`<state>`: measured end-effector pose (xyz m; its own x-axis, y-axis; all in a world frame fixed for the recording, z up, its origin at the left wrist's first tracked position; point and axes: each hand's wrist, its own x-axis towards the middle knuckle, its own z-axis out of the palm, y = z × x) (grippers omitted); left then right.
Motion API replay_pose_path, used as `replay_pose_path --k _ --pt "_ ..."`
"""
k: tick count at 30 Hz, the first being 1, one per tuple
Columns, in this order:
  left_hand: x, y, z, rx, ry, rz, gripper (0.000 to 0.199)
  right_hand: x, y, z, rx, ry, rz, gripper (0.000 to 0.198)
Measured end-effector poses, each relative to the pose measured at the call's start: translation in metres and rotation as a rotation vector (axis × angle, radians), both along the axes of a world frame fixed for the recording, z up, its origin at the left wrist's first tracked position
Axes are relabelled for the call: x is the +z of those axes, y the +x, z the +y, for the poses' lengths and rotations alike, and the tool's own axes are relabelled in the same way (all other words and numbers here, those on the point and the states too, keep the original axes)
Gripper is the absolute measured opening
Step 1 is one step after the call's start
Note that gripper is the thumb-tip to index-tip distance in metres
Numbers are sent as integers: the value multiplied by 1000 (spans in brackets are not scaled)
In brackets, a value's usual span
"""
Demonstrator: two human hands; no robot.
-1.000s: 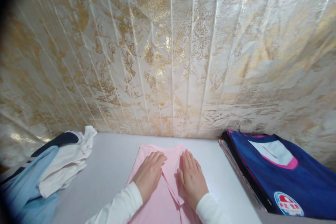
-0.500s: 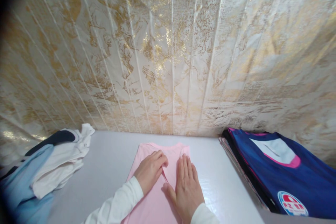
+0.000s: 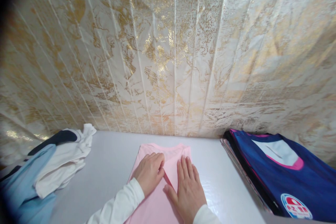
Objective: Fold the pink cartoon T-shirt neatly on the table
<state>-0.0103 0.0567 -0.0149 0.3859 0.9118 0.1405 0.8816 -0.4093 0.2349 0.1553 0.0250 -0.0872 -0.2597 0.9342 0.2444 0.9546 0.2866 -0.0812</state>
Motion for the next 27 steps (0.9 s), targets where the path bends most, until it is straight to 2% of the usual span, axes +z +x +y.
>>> replay_pose_path --k 6,11,16,27 --pt "10 10 3 8 -42 54 23 7 -2 -1 -14 -61 14 83" --pt "16 47 28 -11 -58 45 18 5 -3 -1 -8 -41 29 83" --pt "9 73 51 0 -102 80 12 2 -3 1 -13 8 42 85" --pt "0 68 55 119 -156 44 19 4 -4 0 -27 -51 48 88"
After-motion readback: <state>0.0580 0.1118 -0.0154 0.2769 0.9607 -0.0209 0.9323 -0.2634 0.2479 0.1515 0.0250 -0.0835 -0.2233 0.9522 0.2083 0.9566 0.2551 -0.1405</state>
